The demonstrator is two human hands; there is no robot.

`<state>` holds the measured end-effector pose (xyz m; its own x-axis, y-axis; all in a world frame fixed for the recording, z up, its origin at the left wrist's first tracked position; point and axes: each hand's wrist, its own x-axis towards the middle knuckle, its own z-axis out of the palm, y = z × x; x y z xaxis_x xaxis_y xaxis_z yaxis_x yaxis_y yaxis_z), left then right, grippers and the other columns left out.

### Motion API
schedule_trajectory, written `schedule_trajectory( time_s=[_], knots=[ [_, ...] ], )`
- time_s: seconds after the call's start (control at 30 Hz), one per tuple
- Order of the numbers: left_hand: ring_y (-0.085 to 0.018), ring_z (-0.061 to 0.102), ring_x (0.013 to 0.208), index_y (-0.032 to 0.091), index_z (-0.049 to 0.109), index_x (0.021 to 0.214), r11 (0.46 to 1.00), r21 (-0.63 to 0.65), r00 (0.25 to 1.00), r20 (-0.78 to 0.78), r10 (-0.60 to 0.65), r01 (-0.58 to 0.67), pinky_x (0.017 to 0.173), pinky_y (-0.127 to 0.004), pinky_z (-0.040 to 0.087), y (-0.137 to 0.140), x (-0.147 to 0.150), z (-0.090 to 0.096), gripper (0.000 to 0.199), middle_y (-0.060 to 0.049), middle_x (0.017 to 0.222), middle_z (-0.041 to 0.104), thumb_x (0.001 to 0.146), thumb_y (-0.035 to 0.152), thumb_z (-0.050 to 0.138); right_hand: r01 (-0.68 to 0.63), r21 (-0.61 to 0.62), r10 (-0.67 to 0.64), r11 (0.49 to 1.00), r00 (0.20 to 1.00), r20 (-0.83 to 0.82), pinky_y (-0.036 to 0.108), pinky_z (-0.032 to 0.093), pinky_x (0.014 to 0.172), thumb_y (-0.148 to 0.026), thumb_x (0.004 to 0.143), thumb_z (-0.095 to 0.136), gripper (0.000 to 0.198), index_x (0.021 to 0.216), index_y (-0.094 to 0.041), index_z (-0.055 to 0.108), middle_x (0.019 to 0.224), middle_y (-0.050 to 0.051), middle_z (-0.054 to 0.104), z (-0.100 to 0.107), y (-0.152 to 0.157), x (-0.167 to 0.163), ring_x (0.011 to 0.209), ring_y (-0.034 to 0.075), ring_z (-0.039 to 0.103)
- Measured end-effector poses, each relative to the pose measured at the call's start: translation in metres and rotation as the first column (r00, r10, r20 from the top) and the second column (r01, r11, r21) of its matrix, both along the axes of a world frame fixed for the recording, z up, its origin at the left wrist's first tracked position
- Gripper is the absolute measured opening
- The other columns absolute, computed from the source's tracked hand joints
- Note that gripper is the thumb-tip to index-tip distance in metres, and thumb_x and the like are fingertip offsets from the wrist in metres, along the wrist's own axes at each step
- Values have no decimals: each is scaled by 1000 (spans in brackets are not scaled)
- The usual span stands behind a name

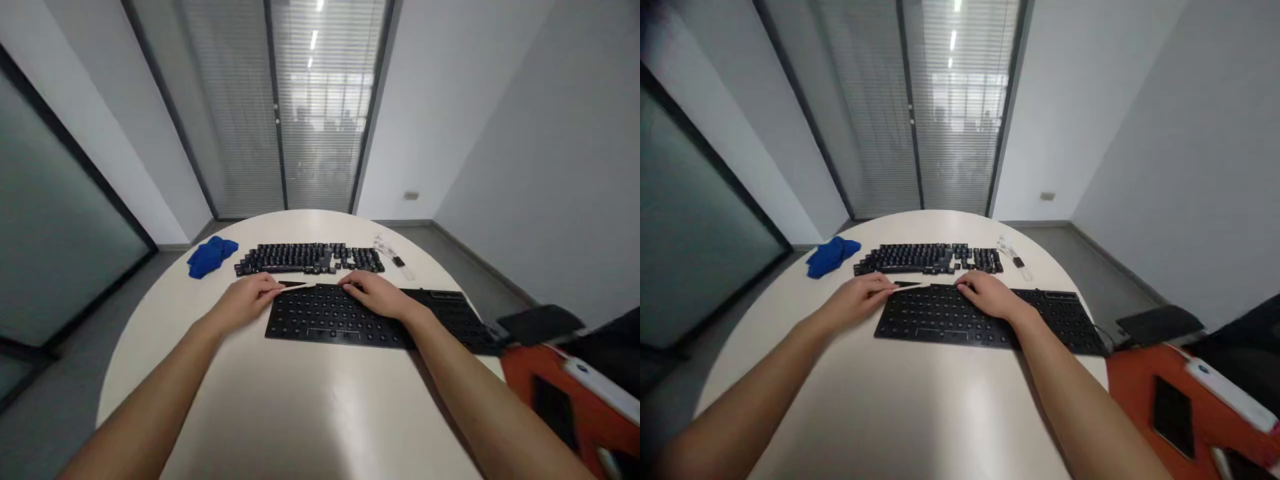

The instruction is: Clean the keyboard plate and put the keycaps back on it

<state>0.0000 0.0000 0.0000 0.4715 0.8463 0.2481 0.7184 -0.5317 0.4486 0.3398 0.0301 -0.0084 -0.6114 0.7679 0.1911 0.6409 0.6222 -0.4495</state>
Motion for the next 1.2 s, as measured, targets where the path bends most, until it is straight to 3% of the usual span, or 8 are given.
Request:
schedule_trajectory(
  time_s=[0.57,0.9,1.2],
  knots=[
    [-21,66,87,26,77,97,975,12,974,-55,221,-220,73,-30,48,5,-17,-3,28,-3,103,73,92,41,54,5,-14,-6,1000,1000,-23,40,51,94,-27,100,49,26,111,-19,70,111,10,72,2,0,-1,102,24,66],
    [-21,65,83,26,77,98,971,9,970,-36,239,-239,74,-31,48,8,-24,-7,30,-3,103,72,93,43,54,5,-15,-6,1000,1000,-27,40,51,94,-28,100,49,26,111,-19,70,111,9,72,2,0,-2,103,24,66],
    [-20,65,85,27,77,104,986,-14,986,-6,166,-166,75,-30,48,7,-17,-10,31,-4,106,71,97,44,51,15,-17,-15,1000,1000,-25,40,51,93,-29,100,49,26,111,-20,70,109,10,73,1,-1,-1,101,24,66]
  ],
)
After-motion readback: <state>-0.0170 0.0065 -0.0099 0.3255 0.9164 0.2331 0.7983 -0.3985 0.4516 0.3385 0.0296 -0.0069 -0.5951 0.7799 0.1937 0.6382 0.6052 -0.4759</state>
